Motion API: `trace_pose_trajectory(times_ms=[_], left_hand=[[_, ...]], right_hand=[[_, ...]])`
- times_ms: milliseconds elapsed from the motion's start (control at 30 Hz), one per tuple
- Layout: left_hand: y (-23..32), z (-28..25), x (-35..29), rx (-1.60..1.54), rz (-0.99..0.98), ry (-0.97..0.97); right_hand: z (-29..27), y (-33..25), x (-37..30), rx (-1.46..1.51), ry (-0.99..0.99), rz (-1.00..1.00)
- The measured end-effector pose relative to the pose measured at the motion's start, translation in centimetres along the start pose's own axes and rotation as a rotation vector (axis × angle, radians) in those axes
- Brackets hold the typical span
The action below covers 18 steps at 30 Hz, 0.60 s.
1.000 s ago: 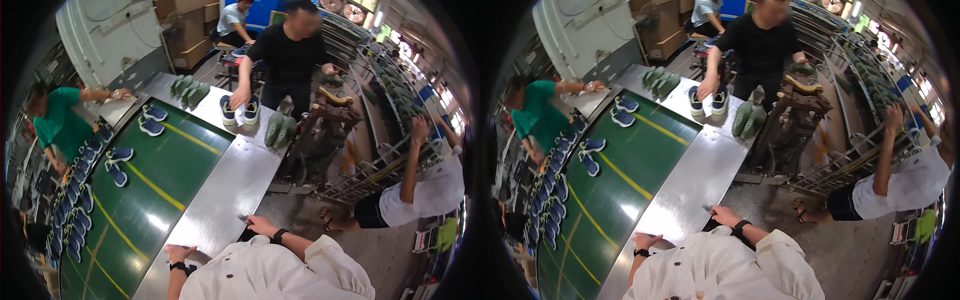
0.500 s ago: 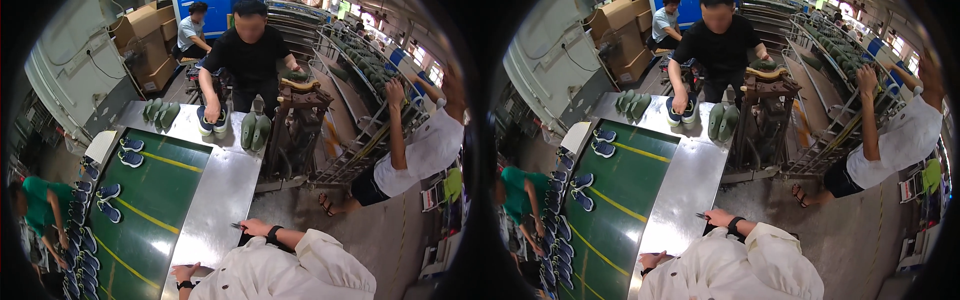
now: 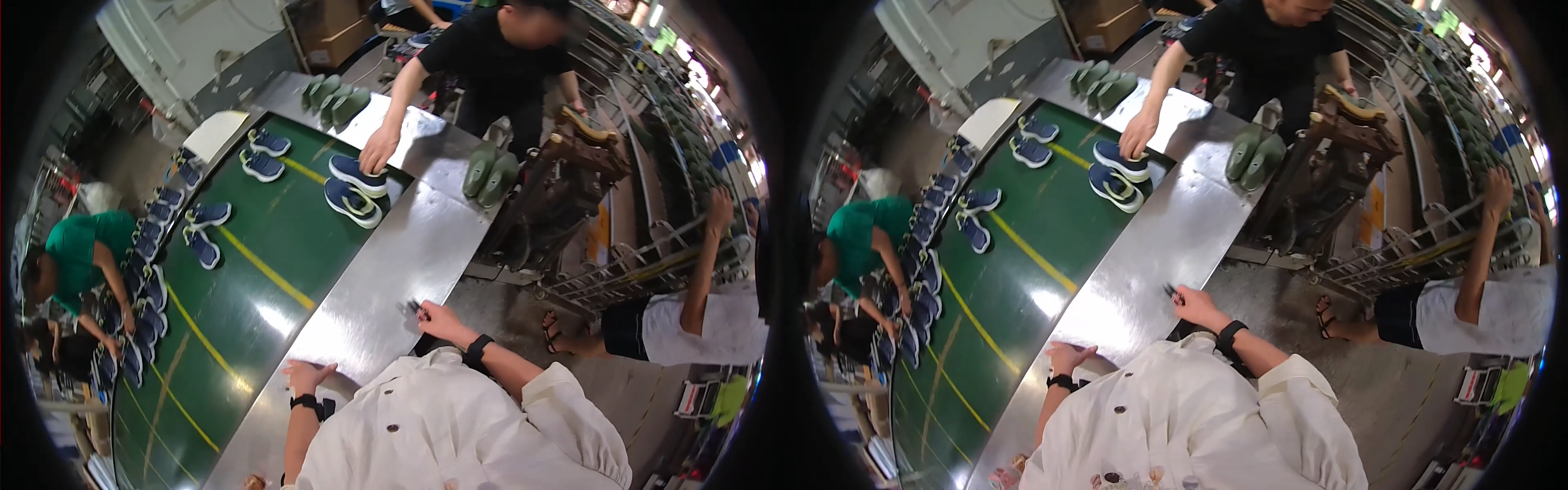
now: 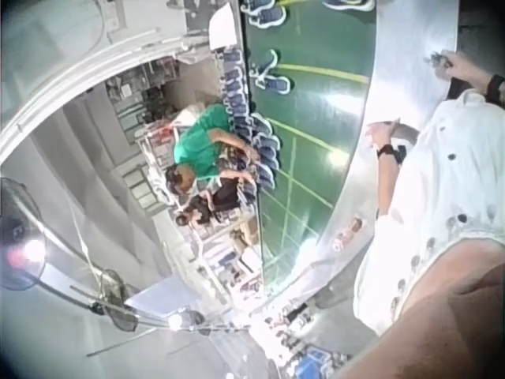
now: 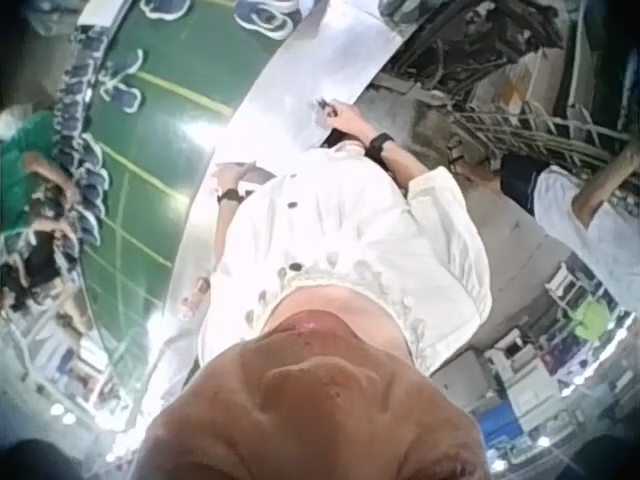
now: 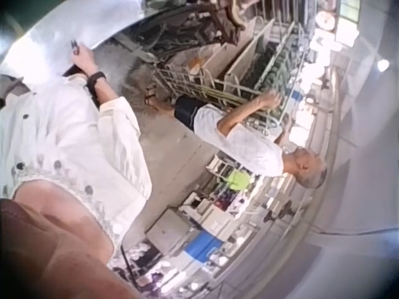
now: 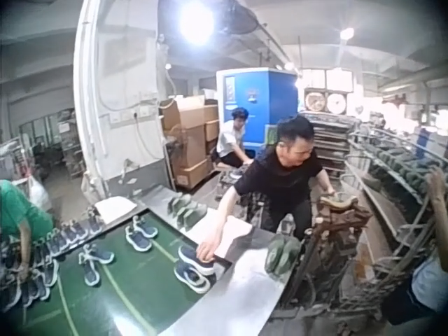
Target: Inspect shoes on a conveyor belt and workstation in a shoe manufacturing facility.
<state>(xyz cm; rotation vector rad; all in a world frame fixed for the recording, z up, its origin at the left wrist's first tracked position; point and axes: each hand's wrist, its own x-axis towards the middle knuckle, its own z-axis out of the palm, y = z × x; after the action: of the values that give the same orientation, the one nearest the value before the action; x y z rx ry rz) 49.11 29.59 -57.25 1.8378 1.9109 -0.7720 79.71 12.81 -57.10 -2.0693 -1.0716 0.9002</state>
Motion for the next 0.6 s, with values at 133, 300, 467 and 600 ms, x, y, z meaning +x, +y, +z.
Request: trace_pose_trajectory(times_ms=[133, 300, 467, 600], left_hand=[[0.3, -0.7, -1.0, -0.01, -0.032, -0.027], [-0.1, 0.0, -0.7, -0.028, -0.013, -0.018], [1.0, -0.8, -1.1, 0.011, -0.021, -0.057], [1.3, -0.9, -1.1, -0.002, -0.061, -0.071]], right_hand=[[-0.9, -0.8, 3.0, 0.511, -0.016, 0.121], [-3.5, -4.5, 10.2, 0.287, 0.034, 0.047], [-5.3, -6.5, 19.6, -0.037, 0.113, -0.473], [-6.3, -8.0, 26.2, -0.367, -0.045, -0.405]])
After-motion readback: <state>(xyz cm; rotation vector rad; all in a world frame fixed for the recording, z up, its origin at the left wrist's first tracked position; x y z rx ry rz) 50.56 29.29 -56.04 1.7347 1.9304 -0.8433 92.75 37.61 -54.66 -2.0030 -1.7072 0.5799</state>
